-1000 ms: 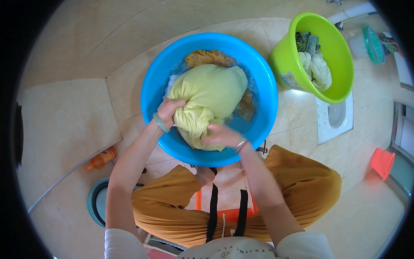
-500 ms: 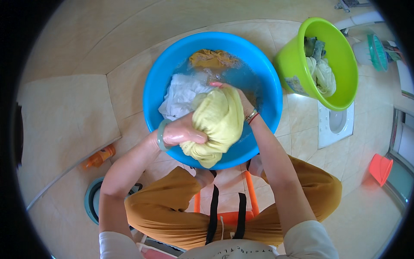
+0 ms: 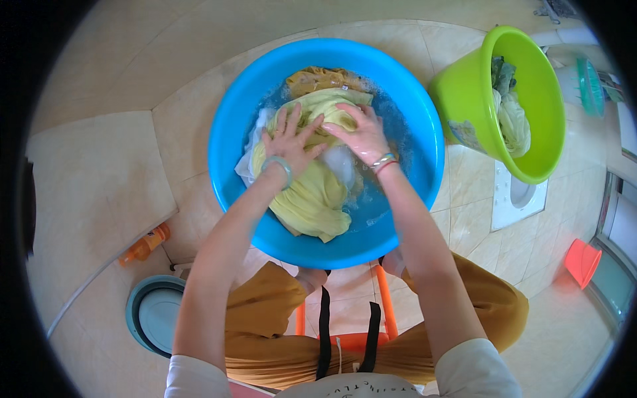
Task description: The person is hand-washing clothes in a blue basin filled with soapy water. They repeatedly submerge, scrub, and wring out a yellow garment and other items, transferring them between the blue basin and a green bucket.
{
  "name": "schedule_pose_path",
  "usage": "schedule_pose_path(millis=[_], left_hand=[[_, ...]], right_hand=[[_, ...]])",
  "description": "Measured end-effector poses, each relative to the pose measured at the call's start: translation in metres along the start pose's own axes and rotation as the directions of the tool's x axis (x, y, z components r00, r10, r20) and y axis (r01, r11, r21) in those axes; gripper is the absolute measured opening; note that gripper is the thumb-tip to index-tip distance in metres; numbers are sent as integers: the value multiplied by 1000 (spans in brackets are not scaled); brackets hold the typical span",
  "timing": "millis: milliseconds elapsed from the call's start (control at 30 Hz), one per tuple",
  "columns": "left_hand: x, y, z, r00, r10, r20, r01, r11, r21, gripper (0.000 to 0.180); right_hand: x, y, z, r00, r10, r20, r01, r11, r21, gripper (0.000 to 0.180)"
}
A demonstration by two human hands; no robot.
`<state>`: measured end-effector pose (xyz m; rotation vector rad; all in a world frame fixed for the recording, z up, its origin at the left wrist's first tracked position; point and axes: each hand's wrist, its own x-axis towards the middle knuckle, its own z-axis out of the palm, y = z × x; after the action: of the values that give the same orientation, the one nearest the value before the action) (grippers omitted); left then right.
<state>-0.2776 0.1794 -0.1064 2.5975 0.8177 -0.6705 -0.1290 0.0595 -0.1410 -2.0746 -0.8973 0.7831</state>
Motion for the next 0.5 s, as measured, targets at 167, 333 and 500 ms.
schedule_pose_path(millis=[167, 333, 500], left_hand=[[16, -6, 38, 1000, -22, -14, 23, 988, 154, 59], [41, -6, 50, 998, -35, 49, 27, 986, 162, 62], [57, -7, 37, 998, -11, 62, 5, 996, 91, 58]], right_hand=[[7, -6, 60, 973, 191, -133, -222, 932, -286, 60], [22, 46, 85, 977, 82, -197, -161, 888, -430, 53], [49, 51, 89, 939, 273, -209, -329, 891, -314, 47]])
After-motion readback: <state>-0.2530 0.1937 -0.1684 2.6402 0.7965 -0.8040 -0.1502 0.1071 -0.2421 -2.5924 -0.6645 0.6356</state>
